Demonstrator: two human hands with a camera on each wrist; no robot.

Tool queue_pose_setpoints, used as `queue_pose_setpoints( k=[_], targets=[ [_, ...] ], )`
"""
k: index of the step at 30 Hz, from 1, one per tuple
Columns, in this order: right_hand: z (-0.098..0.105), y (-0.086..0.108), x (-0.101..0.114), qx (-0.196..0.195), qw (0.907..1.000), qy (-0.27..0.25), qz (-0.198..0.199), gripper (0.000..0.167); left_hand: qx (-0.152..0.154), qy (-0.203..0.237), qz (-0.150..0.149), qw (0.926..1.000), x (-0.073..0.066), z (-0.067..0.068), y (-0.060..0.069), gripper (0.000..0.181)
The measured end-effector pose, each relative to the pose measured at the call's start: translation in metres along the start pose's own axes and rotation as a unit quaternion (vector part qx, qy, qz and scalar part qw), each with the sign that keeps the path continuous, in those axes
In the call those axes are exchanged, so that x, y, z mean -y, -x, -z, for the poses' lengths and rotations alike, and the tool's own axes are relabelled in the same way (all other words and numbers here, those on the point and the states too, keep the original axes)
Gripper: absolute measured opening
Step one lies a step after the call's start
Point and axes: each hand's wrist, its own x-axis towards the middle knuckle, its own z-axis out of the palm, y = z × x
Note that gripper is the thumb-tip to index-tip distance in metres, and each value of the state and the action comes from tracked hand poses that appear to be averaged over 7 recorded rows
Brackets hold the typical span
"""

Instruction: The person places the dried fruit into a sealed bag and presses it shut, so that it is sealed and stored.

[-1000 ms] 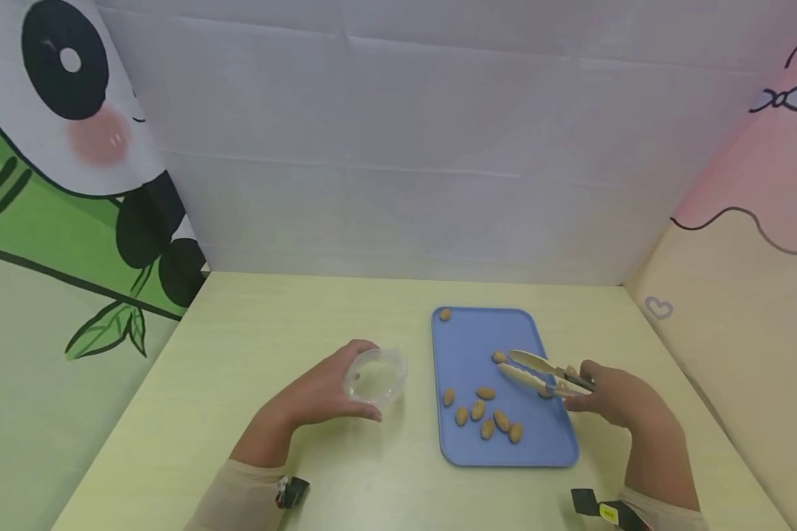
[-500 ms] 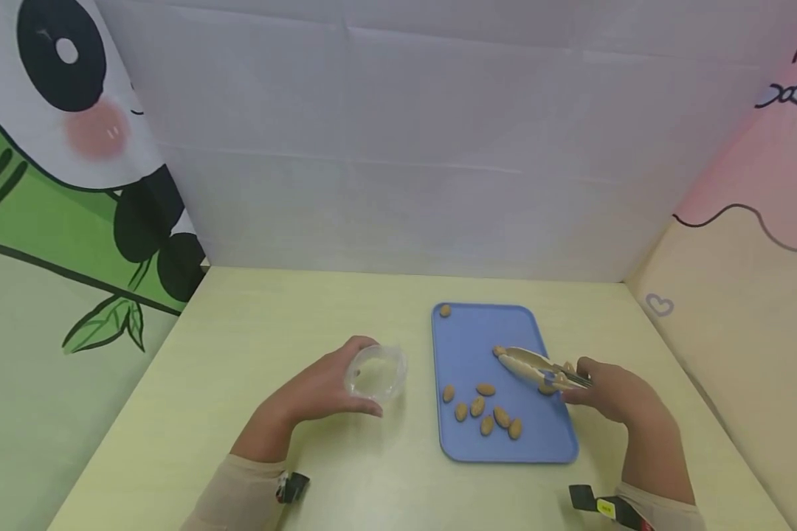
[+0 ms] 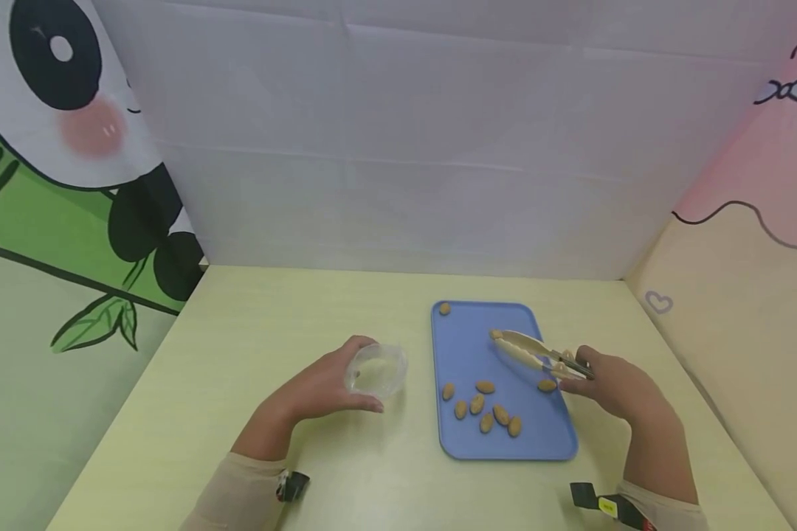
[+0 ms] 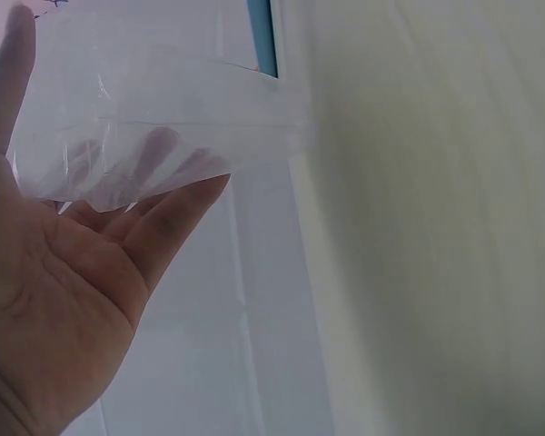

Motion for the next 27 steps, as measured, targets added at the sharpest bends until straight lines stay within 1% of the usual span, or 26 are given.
queue_pose_setpoints(
  k=[5,11,14,18,24,27],
  targets=[
    [0.004,0.002,0.006,-0.020,0.9997,0.001,0.016,0.050,0.007,0.004,0.003,1.0000,0.003,-0.002,-0.001,0.092],
    [0.009,0.009,0.018,-0.063,0.9970,0.006,0.045,0.039,0.008,-0.007,0.006,0.9999,0.005,-0.004,-0.003,0.092],
    [0.013,0.014,0.028,-0.080,0.9950,0.006,0.058,0.040,0.010,-0.009,0.009,0.9999,0.005,-0.003,-0.003,0.092],
    [0.018,0.021,0.042,-0.092,0.9933,-0.001,0.070,0.044,0.017,-0.004,0.009,0.9998,0.005,-0.004,-0.003,0.090],
    [0.017,0.025,0.060,-0.105,0.9897,-0.002,0.097,0.037,0.021,-0.007,0.007,0.9997,0.004,-0.004,-0.002,0.090],
    [0.014,0.026,0.068,-0.109,0.9883,0.004,0.106,0.037,0.021,-0.008,0.005,0.9997,0.005,-0.004,-0.002,0.091]
  ],
)
